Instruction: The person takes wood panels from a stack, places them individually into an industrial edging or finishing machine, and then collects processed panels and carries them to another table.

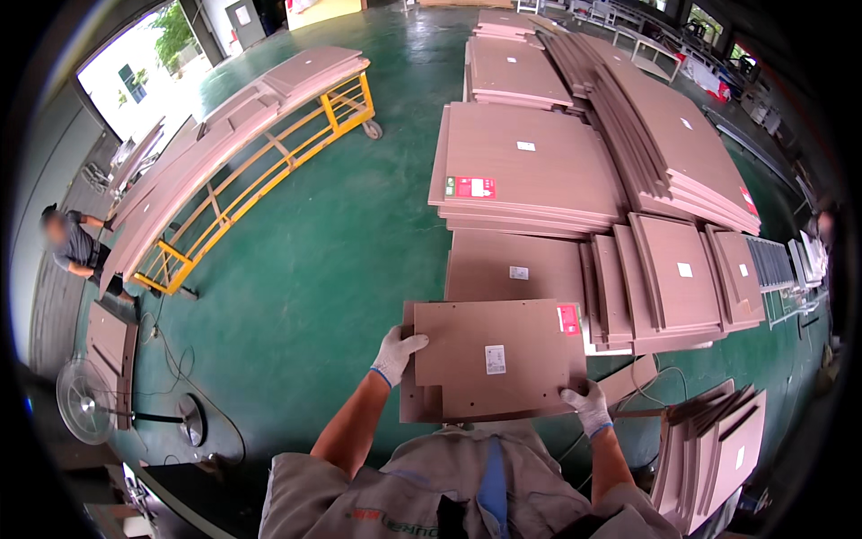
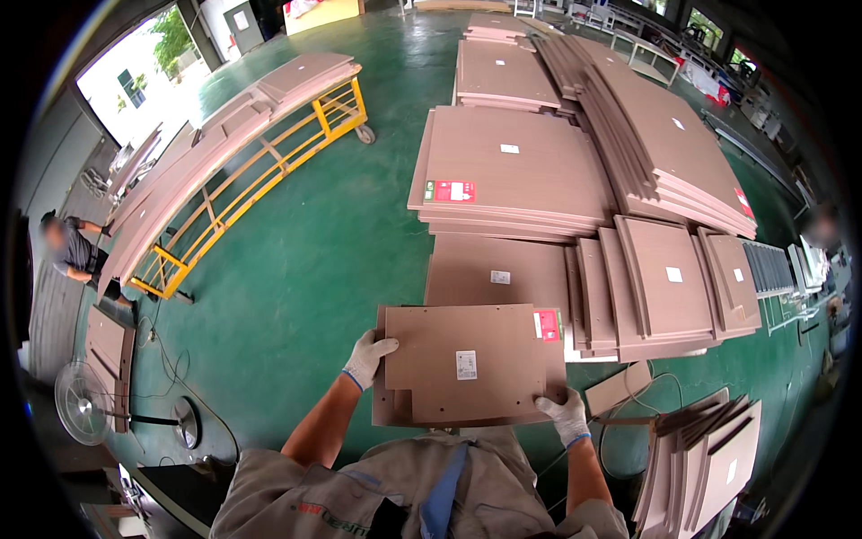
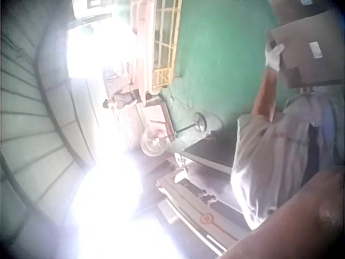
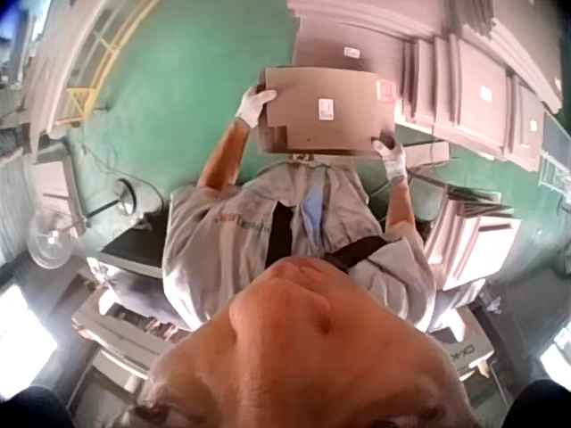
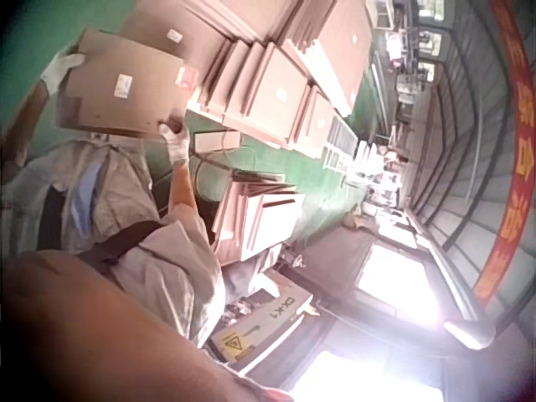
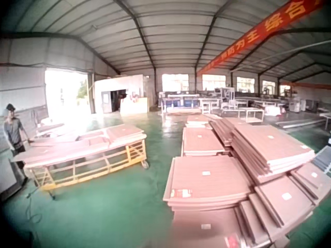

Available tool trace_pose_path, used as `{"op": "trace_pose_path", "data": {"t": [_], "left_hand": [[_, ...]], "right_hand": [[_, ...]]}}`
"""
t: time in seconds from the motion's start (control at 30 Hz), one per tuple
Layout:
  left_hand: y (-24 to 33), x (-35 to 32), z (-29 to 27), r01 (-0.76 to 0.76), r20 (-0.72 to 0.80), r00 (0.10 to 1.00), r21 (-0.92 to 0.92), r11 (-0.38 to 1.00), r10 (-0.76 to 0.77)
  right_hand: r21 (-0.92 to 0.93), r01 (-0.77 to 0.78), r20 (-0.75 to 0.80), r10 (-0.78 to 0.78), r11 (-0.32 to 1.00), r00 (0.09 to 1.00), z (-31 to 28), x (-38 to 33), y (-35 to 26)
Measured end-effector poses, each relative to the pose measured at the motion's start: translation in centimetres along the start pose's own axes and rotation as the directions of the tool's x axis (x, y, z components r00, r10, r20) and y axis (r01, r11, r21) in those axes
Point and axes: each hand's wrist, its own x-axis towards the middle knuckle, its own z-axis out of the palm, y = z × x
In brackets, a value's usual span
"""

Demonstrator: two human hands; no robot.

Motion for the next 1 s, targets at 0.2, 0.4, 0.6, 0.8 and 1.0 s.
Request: {"op": "trace_pose_path", "data": {"t": [0.2, 0.4, 0.6, 0.8, 1.0], "left_hand": [[-2.5, 8.8, -4.5, 0.142, 0.067, 0.988, -0.065, 0.988, -0.138], [-0.2, 20.4, -0.5, 0.184, 0.158, 0.972, -0.037, 0.982, -0.176], [-2.5, 27.9, 2.3, 0.228, -0.043, 0.973, 0.279, 0.933, -0.225], [-1.0, 32.6, 1.0, 0.382, -0.042, 0.92, 0.326, 0.865, -0.39], [-0.8, 33.6, 0.7, 0.413, 0.022, 0.906, 0.181, 0.892, -0.424]], "right_hand": [[-0.02, -0.178, 0.036, 0.179, 0.984, 0.983, 3.9, 9.2, 0.8], [-0.177, -0.172, -0.078, 0.16, 0.969, 0.984, 2.4, 18.6, 3.6], [-0.425, -0.305, -0.347, 0.157, 0.852, 0.925, 4.2, 21.8, 2.7], [-0.361, -0.385, -0.363, 0.252, 0.849, 0.897, 4.6, 24.9, 2.5], [-0.531, -0.365, -0.417, 0.14, 0.765, 0.898, 5.5, 23.8, 2.1]]}}
